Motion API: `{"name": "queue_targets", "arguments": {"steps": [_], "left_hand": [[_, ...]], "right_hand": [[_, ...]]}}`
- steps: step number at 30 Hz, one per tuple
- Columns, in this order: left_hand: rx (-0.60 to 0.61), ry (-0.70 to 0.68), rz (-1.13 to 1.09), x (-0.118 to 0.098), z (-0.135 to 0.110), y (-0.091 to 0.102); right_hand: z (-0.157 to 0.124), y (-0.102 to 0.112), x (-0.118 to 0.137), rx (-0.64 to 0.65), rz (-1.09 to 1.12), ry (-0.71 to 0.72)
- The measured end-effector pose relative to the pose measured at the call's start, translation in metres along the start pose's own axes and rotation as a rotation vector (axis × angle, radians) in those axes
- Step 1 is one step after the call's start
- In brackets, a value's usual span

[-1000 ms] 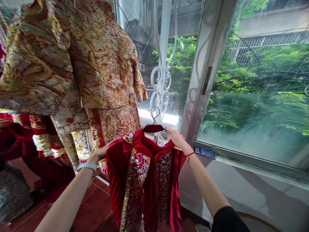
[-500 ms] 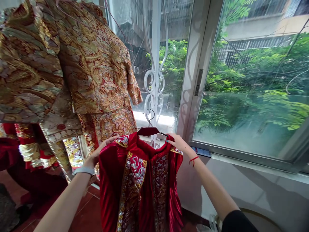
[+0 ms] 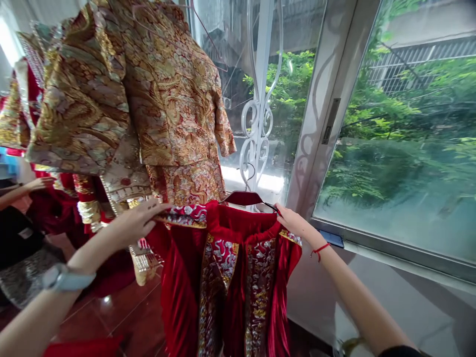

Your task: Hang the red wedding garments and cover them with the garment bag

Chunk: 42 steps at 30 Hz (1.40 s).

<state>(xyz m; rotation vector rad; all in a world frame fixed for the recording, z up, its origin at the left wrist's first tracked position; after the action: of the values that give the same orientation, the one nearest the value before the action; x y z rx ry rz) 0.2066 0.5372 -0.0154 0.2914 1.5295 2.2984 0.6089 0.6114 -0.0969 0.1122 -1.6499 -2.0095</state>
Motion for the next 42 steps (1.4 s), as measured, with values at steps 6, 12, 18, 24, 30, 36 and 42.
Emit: {"name": "queue_targets", "arguments": {"steps": [6,12,18,24,30,36,42], "left_hand": [[-0.064,0.104,-0.012,0.014,-0.073,-0.078],[0.142,0.164,-0.093,0.015,-0.072,-0.141],[-0.154,0.112,-0.234,-0.052,0.007,-0.047],[-0.057,0.104,-0.084,-0.095,0.078,-0.063],[-0.068,0.036,-0.028,-0.091,0.081,-0.088],[-0.064,0.033,-0.059,-0.094,0.084,-0.098],[-0.056,0.015,-0.025,-0.078,0.089,-0.093]], "right_hand": [[-0.003,0.002,-0.003,0.040,-0.036,0.017],[-0.005,0.015,-0.012,-0.024,0.040,0.107],[-0.019,0.045,0.004,-0.232,-0.077,0.024],[-0.033,0.059,-0.009,-0.322,-0.129,-0.367],[-0.013,0.074,-0.027,-0.191,0.191,-0.310],[0.006,0.094,-0.005,-0.333,0.113,-0.275],[0.013,0.065,0.009,-0.170,0.078,0.019]]}}
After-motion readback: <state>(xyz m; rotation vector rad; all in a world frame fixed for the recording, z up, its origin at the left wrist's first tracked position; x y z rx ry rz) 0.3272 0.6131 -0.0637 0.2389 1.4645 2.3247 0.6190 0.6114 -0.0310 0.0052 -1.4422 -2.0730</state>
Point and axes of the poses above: each hand's wrist, its own z-axis towards the middle knuckle, its own y-axis out of the back of the hand, x = y × z, the point moved 10 cm from there along z, towards the middle knuckle, and after that the axes turned 2 degrees about x, right-handed, at the moved point
